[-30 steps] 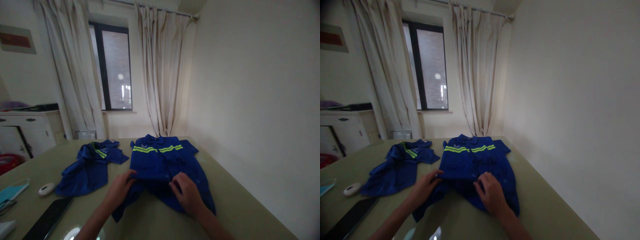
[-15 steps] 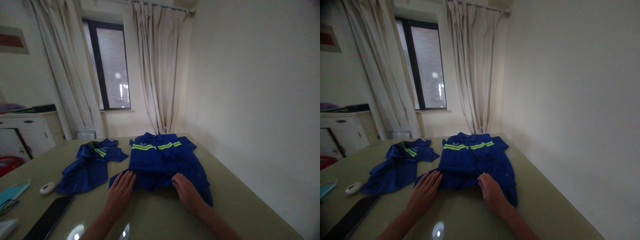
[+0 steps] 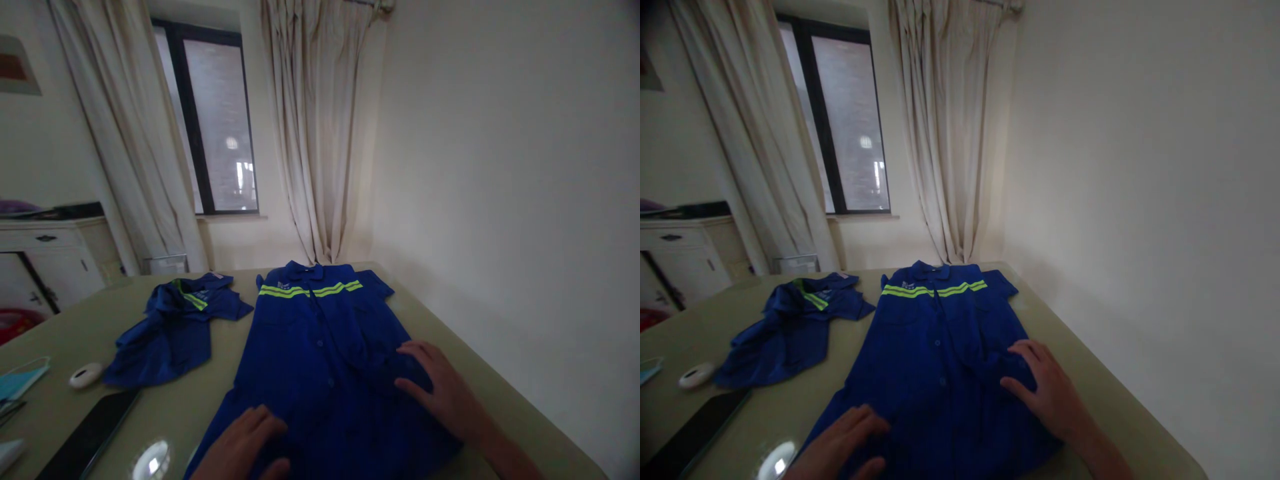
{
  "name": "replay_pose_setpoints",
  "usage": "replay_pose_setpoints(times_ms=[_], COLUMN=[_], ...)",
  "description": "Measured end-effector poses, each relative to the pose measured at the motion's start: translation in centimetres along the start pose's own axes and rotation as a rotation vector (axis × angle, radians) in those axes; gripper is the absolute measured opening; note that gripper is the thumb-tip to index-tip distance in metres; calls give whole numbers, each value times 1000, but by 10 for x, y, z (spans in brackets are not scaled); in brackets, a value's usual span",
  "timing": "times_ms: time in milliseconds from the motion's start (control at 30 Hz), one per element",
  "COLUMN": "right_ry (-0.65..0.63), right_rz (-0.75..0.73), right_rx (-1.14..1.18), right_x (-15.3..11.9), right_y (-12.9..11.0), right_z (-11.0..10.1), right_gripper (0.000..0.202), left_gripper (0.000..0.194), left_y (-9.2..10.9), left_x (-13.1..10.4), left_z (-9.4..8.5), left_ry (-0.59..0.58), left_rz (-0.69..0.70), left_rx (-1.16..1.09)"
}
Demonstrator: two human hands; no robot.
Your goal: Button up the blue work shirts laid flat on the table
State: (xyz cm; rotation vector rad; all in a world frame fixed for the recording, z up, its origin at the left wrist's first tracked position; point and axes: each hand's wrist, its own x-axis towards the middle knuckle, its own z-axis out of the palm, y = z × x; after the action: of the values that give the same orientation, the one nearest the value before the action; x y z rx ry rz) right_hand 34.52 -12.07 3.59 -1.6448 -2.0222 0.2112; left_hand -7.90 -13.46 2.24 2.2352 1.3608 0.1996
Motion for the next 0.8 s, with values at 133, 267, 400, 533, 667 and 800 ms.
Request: replay_pose_setpoints(times_ms=[133,267,400,533,667,800], right_ry=[-294,-347,-264,-120,-54,-155], right_rz=[56,0,-108,-101,-40,-73], right_rx=[-56,-129,-235,-333,-395,-423], right_x=[8,14,37,76,103,101], right_y=[4,-16,-33,-49,-66,-72], right_z=[16,37,58,82,97,79], right_gripper=[72,41,24,23,24,24], left_gripper=[86,87,83,83,75,66], left_y=[15,9,-4,-20,-37,-48], left_x=[39,62,85,110,116,98], left_z=[35,51,38,14,6,13], left_ry=[-11,57,118,140,130,125], left_rz=[41,4,-34,-85,-44,49], left_rx=[170,220,248,279,288,292])
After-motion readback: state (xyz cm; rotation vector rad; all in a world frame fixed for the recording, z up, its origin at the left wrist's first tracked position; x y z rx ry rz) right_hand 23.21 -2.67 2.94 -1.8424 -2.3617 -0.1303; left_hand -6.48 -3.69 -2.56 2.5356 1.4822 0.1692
